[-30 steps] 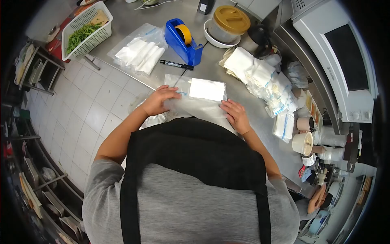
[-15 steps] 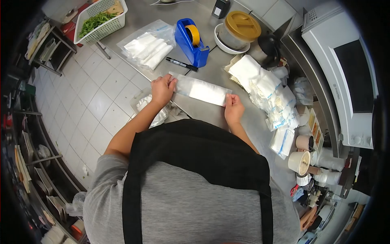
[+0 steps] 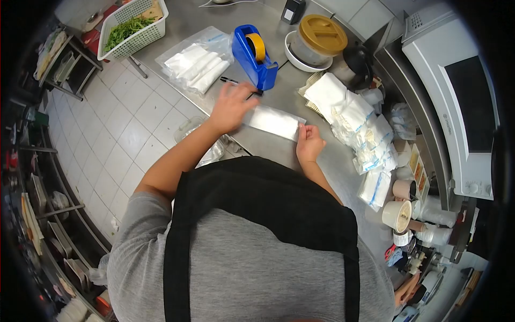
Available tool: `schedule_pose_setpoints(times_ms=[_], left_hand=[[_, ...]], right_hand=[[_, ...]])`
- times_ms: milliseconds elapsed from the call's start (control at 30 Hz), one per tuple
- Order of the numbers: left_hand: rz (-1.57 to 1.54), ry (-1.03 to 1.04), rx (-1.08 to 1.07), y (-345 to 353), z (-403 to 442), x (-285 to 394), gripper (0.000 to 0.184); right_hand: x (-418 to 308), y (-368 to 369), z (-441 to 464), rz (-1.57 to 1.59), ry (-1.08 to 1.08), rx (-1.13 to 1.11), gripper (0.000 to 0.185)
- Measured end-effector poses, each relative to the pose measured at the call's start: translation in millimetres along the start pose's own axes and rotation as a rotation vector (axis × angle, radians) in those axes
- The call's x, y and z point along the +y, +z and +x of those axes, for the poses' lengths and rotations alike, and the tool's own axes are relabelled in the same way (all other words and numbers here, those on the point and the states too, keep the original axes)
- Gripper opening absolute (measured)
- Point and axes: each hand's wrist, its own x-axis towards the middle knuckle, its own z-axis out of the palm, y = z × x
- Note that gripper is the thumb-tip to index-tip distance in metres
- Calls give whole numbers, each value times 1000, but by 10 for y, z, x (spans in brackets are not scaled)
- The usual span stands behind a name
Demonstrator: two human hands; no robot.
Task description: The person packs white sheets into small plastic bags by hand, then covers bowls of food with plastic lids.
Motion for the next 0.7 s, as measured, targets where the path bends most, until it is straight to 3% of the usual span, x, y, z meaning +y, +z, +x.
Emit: schedule_pose_setpoints(times_ms=[100,233,333,467,567,700], left_hand=[[-130,114,-151,234,-9,-56,29],[-298,-65,-349,232,-53,-58,27],[-290,-139,-379,215,-136,47,25],[-280,-385,-425,253,-239,389,24],[-335,-522,-350,295,-255,614,26],[-392,-584,-343,331,-194,933,27]], right_hand=[[15,6,-8,8,4,2,22],[-32,-55,9,170,126,-37,17],[13,-122,32,659,198,-16,18],[27,-357,5,620,126,32,19],[-125,-531,-80,336,-253,-41,13],[-362,-513,-237,242,-592,-308,23]])
